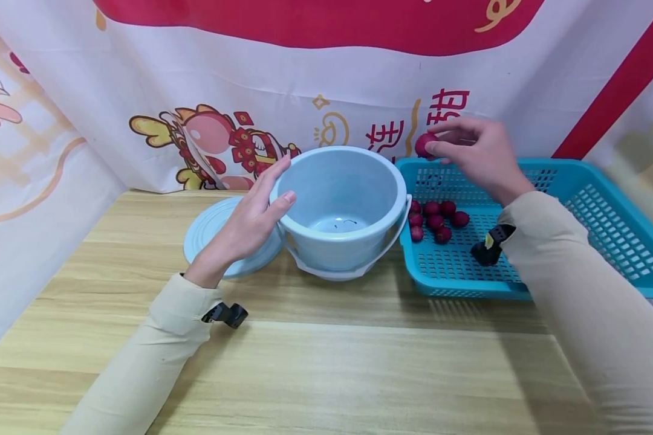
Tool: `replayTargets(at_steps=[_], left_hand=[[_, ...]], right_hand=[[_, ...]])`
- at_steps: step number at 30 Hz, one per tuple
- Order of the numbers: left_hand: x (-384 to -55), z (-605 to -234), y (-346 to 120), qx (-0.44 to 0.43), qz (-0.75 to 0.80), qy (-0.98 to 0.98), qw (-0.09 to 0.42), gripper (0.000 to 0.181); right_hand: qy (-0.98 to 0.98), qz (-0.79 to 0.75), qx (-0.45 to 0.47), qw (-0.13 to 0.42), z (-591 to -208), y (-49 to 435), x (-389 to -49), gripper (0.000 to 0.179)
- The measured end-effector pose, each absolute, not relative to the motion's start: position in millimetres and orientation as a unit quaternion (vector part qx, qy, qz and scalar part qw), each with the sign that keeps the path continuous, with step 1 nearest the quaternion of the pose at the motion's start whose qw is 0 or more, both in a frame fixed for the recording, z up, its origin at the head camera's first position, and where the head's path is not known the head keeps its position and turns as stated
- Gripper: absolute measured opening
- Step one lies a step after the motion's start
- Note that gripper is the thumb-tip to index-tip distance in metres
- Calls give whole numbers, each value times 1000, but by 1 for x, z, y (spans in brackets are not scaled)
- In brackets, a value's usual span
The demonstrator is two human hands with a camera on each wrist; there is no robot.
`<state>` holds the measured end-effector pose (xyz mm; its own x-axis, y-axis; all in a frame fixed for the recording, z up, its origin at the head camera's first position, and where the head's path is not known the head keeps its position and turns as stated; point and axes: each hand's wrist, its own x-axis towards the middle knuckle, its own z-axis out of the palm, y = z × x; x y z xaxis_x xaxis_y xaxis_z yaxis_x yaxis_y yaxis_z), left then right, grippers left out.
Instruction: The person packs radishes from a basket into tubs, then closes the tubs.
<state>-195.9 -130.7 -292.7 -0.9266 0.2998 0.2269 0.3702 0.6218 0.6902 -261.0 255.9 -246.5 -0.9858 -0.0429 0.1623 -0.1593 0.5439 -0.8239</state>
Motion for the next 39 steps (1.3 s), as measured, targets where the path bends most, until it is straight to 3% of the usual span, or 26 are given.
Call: replayTargets(at_steps=[11, 29, 39], left_hand=[[-195, -293, -131, -186, -392, -900, 43, 72], [-194, -293, -132, -184, -396, -899, 41, 73], [-195, -294, -130, -187, -396, -898, 43, 73]], right_hand=[[-857, 494, 117, 90, -236, 212, -253, 51], [-879, 425, 206, 68, -239, 156, -250, 46], [-886, 393, 236, 72, -245, 149, -247, 42]])
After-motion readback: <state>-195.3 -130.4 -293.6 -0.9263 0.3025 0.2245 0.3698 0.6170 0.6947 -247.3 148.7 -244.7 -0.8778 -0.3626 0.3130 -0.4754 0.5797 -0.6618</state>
